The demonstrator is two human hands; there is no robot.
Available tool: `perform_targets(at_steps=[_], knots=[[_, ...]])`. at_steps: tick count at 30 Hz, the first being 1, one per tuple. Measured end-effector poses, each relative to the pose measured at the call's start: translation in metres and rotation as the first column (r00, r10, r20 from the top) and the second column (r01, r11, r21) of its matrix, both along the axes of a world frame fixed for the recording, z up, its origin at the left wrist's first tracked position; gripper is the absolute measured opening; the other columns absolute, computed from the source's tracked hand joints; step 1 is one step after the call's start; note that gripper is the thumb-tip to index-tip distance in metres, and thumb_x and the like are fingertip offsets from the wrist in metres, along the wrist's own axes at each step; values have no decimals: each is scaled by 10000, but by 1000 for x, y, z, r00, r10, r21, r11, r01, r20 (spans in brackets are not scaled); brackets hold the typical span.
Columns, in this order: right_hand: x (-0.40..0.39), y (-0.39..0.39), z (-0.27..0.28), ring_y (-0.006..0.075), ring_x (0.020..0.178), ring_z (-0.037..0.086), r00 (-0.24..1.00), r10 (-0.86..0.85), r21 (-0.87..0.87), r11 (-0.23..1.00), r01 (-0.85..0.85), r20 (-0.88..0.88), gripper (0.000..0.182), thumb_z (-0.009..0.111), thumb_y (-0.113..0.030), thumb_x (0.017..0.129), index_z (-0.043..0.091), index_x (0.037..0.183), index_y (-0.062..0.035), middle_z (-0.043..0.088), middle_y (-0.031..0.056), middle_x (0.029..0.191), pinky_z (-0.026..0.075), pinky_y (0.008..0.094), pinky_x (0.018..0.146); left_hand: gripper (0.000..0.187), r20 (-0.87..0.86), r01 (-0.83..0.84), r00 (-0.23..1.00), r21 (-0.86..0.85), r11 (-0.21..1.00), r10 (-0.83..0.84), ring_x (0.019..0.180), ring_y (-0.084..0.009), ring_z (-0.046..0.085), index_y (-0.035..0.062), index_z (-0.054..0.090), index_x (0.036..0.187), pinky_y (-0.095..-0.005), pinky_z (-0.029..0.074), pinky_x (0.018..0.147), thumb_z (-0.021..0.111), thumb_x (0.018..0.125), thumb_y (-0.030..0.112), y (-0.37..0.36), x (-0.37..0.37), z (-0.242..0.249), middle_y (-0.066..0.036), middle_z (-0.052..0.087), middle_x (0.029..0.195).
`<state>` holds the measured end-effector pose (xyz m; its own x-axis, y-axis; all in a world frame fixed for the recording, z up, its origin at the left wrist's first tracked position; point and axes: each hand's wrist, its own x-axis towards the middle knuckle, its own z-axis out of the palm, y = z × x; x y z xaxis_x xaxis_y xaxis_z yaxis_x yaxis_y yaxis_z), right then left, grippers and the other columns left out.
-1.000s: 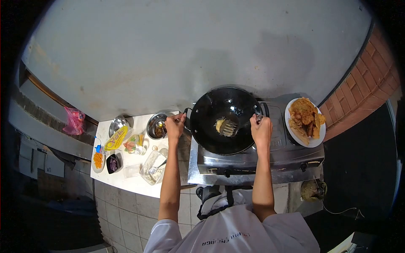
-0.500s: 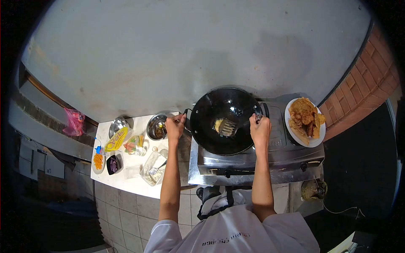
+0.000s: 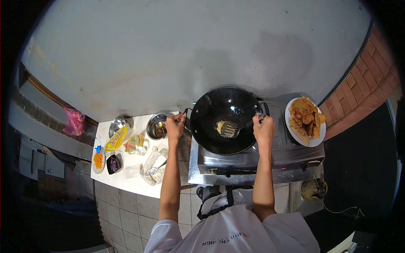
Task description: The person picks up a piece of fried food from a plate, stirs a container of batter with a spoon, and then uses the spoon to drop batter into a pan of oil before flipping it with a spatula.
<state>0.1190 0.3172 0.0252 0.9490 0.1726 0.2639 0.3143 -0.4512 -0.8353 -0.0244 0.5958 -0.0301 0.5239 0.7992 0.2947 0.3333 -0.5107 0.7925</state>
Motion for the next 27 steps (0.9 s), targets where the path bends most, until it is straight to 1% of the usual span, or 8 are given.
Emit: perform_targets(at_steps=[4, 6, 9, 13, 19, 21, 25, 27], knots=[[-2, 7, -5, 442, 611, 552, 1000, -4, 15, 1000, 3, 30, 335, 596, -166, 841, 542, 611, 71, 534, 242, 588, 411, 452, 576, 264, 23, 9, 1000, 33, 999, -9, 651, -213, 652, -14, 712, 902, -304, 494, 648, 736, 771, 215, 1, 1, -2, -193, 686, 767], [-2, 9, -7, 440, 616, 557, 999, -10, 22, 1000, 9, 44, 333, 597, -167, 842, 544, 614, 70, 540, 240, 593, 411, 451, 575, 279, -39, -16, 999, -7, 1000, 16, 653, -215, 653, -13, 712, 903, -307, 495, 655, 733, 772, 232, -1, 0, 3, -193, 686, 766], [-2, 8, -6, 438, 617, 559, 999, -11, 19, 1000, 10, 49, 330, 603, -167, 839, 547, 614, 68, 540, 241, 595, 412, 450, 575, 293, -14, -7, 1000, 25, 1000, 8, 653, -218, 652, -13, 712, 907, -311, 496, 658, 732, 772, 246, 0, 0, 0, -195, 684, 764], [-7, 4, 2, 437, 618, 560, 998, -9, 16, 1000, 8, 67, 323, 606, -162, 835, 549, 614, 67, 540, 242, 595, 413, 451, 576, 292, -23, -12, 1000, 15, 1000, 12, 655, -223, 654, -12, 712, 909, -317, 498, 659, 733, 771, 245, 2, 1, -2, -198, 684, 766], [-2, -3, 3, 441, 628, 560, 999, 3, -34, 999, -1, 49, 322, 608, -159, 833, 545, 612, 66, 538, 239, 590, 412, 457, 583, 286, -12, -9, 1000, 37, 999, 9, 659, -234, 659, -13, 713, 902, -325, 499, 657, 735, 770, 241, 3, 1, -5, -201, 682, 769], [-1, -1, 0, 443, 632, 557, 997, -22, -6, 1000, 22, 73, 328, 608, -162, 836, 540, 610, 65, 537, 239, 591, 410, 460, 585, 274, -21, -17, 1000, 10, 1000, 17, 660, -236, 659, -13, 713, 899, -325, 499, 654, 735, 771, 229, 3, 1, -4, -201, 683, 775], [-7, 5, 1, 447, 633, 552, 999, -2, 18, 1000, 1, 50, 330, 608, -165, 837, 537, 610, 63, 535, 241, 593, 409, 461, 581, 266, -18, -7, 1000, 29, 1000, 8, 655, -237, 658, -12, 713, 899, -324, 498, 648, 735, 772, 221, 1, 0, -1, -199, 682, 766], [-8, 7, -1, 447, 628, 548, 997, -1, 34, 999, -2, 76, 322, 609, -161, 837, 543, 614, 63, 534, 238, 590, 408, 455, 570, 262, -38, -4, 999, -36, 999, 3, 645, -236, 653, -9, 715, 898, -325, 495, 639, 735, 773, 220, -2, 0, 4, -195, 679, 749]])
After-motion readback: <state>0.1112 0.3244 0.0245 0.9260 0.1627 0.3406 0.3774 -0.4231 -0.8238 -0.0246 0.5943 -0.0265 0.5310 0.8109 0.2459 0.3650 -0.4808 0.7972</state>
